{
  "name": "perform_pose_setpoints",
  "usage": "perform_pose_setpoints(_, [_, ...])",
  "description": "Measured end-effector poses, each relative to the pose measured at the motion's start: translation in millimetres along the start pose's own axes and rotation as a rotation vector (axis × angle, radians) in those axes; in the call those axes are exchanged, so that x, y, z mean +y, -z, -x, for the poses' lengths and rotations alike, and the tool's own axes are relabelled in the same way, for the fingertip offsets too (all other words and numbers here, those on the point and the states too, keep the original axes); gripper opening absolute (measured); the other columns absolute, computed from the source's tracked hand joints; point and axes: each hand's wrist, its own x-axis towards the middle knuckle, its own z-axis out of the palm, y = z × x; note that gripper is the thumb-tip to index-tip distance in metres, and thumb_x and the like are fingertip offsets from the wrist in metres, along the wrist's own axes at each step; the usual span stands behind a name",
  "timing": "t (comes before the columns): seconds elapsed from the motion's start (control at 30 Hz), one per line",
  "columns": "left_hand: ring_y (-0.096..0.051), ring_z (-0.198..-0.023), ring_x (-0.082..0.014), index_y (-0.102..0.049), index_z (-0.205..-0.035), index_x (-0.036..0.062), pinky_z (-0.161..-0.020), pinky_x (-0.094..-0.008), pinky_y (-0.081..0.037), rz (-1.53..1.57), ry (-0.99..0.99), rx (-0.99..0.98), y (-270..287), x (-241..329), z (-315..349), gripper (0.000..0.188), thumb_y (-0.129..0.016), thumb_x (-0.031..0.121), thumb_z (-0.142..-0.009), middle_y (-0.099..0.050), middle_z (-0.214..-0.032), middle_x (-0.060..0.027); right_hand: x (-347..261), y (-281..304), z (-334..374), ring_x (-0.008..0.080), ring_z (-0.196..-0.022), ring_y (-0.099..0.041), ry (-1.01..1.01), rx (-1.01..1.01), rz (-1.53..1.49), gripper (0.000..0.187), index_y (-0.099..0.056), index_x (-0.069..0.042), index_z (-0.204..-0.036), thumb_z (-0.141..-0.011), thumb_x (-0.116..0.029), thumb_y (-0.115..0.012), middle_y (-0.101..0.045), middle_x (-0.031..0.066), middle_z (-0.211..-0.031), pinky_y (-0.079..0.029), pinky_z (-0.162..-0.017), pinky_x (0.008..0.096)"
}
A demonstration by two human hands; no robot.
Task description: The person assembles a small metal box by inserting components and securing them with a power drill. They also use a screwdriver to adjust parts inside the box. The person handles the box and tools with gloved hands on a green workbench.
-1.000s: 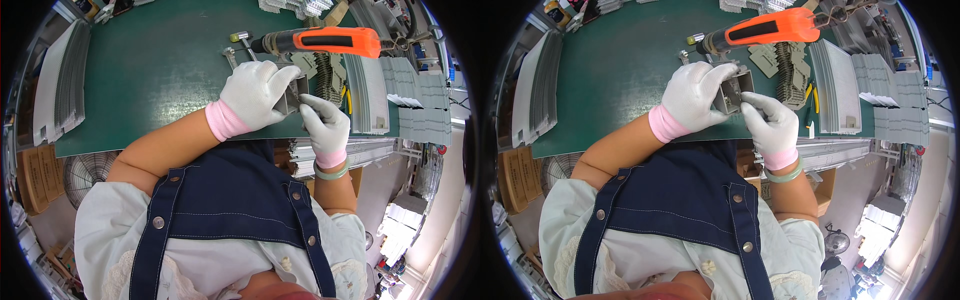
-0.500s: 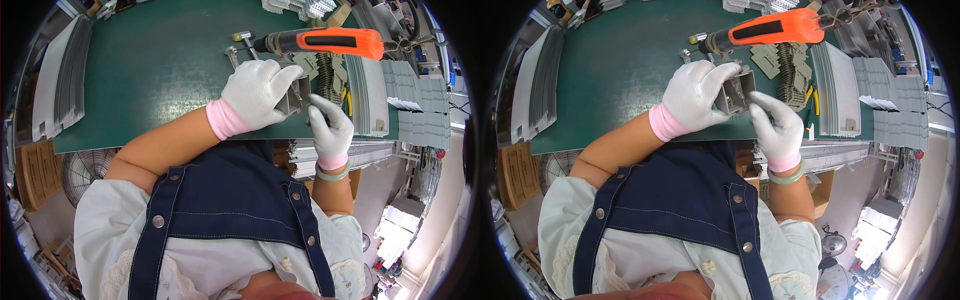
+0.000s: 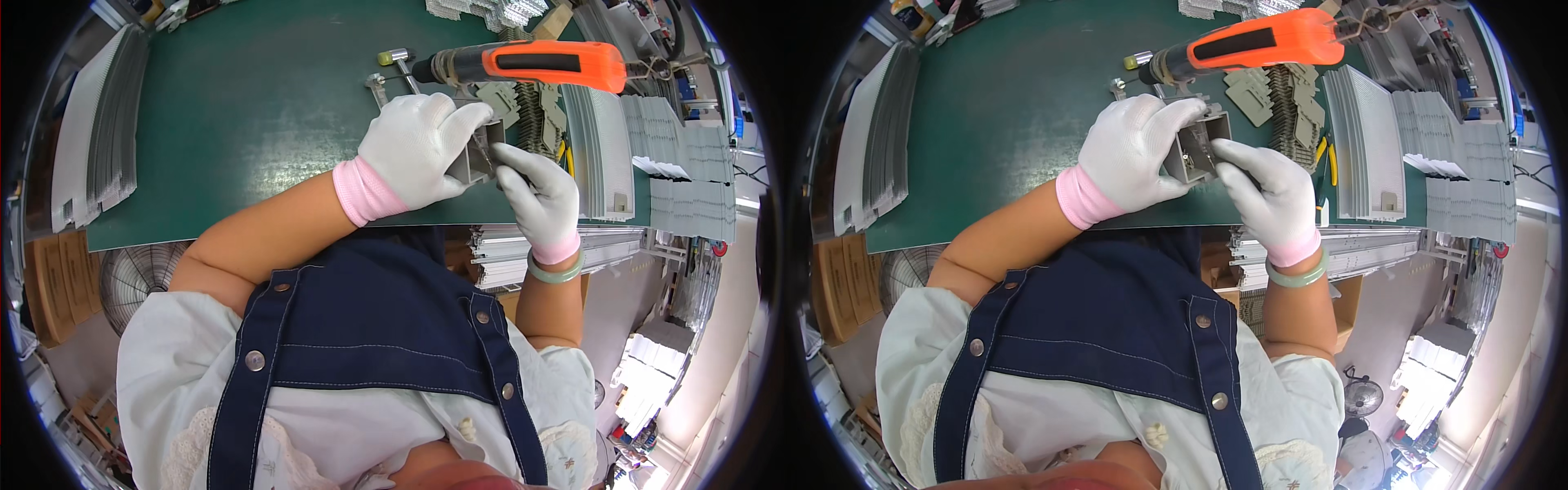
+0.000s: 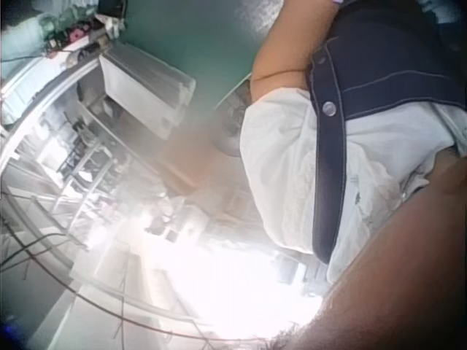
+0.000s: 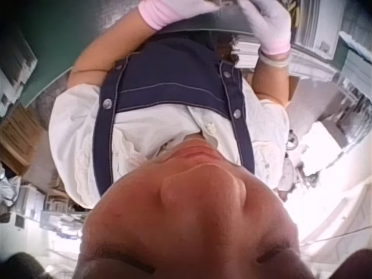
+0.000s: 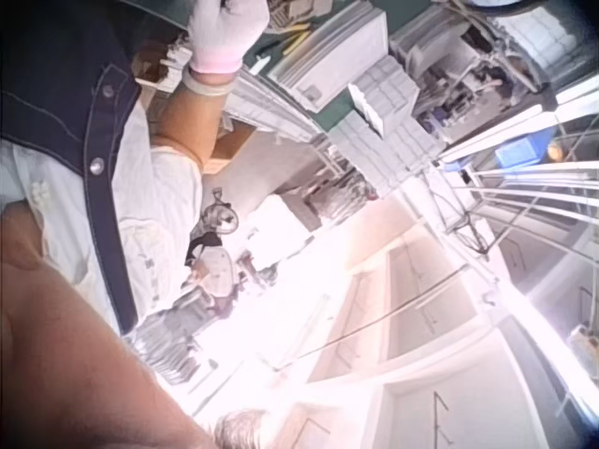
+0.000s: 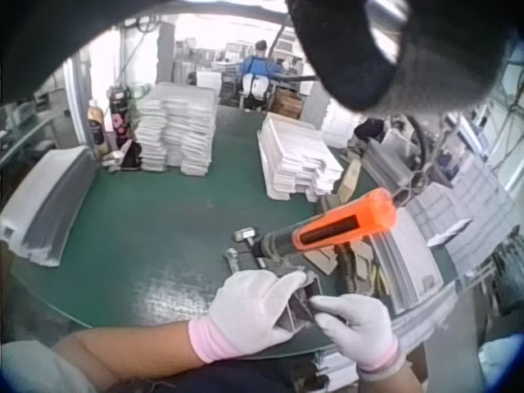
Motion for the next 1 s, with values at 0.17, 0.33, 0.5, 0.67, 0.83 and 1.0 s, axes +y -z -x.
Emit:
perform_pose_setpoints(0.17, [-0.062, -0.075, -0.0295, -0.06, -0.125, 0.007, -0.067, -0.0416, -0.051, 0.013, 0.002, -0.014, -1, -1, 1, 0.074, -0.088, 0.024, -0.059, -0.06, -0.086, -0.0093, -6, 16, -16, 0.0222, -0.076, -0.068, -0.074, -0.24, 0.031, 0.022, -0.074, -0.001, -0.107, -0.086, -0.004, -0.07, -0.071, 0.0113, -0.085, -0.053, -0.071, 0.0326])
perform_pose_setpoints(0.33, [-0.062, -0.075, -0.0295, -0.06, -0.125, 0.0065, -0.067, -0.0417, -0.051, 0.018, 0.004, -0.019, 0, -1, 0, 0.073, -0.088, 0.023, -0.059, -0.061, -0.086, -0.0092, -9, 18, -25, 0.0194, -0.072, -0.063, -0.046, -0.333, 0.038, 0.012, -0.069, 0.0, -0.098, -0.087, -0.005, -0.069, -0.067, 0.01, -0.084, -0.051, -0.069, 0.0309])
perform_pose_setpoints(0.5, [-0.062, -0.075, -0.0288, -0.06, -0.124, 0.0061, -0.066, -0.0415, -0.051, 0.021, -0.003, 0.015, -1, -2, 0, 0.072, -0.088, 0.025, -0.061, -0.061, -0.087, -0.0092, 5, 6, -19, 0.016, -0.073, -0.059, -0.062, -0.096, -0.1, 0.011, -0.063, 0.001, -0.101, -0.092, -0.005, -0.064, -0.063, 0.0076, -0.084, -0.05, -0.07, 0.0292])
perform_pose_setpoints(0.67, [-0.062, -0.075, -0.0286, -0.06, -0.125, 0.0061, -0.066, -0.0412, -0.051, 0.032, -0.01, 0.006, -1, -2, -3, 0.072, -0.089, 0.026, -0.062, -0.061, -0.088, -0.0094, 8, 3, -18, 0.0188, -0.077, -0.064, 0.183, 0.057, -0.006, 0.009, -0.062, 0.001, -0.1, -0.091, -0.001, -0.062, -0.067, 0.0112, -0.091, -0.052, -0.073, 0.0284])
perform_pose_setpoints(0.83, [-0.062, -0.077, -0.0291, -0.061, -0.125, 0.0059, -0.068, -0.0419, -0.051, 0.012, 0.011, -0.011, 0, -1, -1, 0.072, -0.088, 0.026, -0.061, -0.062, -0.089, -0.0091, -2, 3, -9, 0.0242, -0.08, -0.068, 0.15, 0.072, 0.021, 0.013, -0.062, 0.0, -0.096, -0.085, 0.005, -0.066, -0.07, 0.0124, -0.094, -0.054, -0.075, 0.0315])
perform_pose_setpoints(1.0, [-0.063, -0.079, -0.0292, -0.061, -0.125, 0.006, -0.07, -0.0422, -0.051, 0.019, 0.016, -0.026, 0, -1, -2, 0.072, -0.087, 0.025, -0.06, -0.062, -0.09, -0.0091, -10, 4, -15, 0.0312, -0.076, -0.066, 0.35, -0.009, 0.238, 0.022, -0.062, -0.001, -0.094, -0.076, 0.009, -0.07, -0.068, 0.0119, -0.088, -0.053, -0.069, 0.0386])
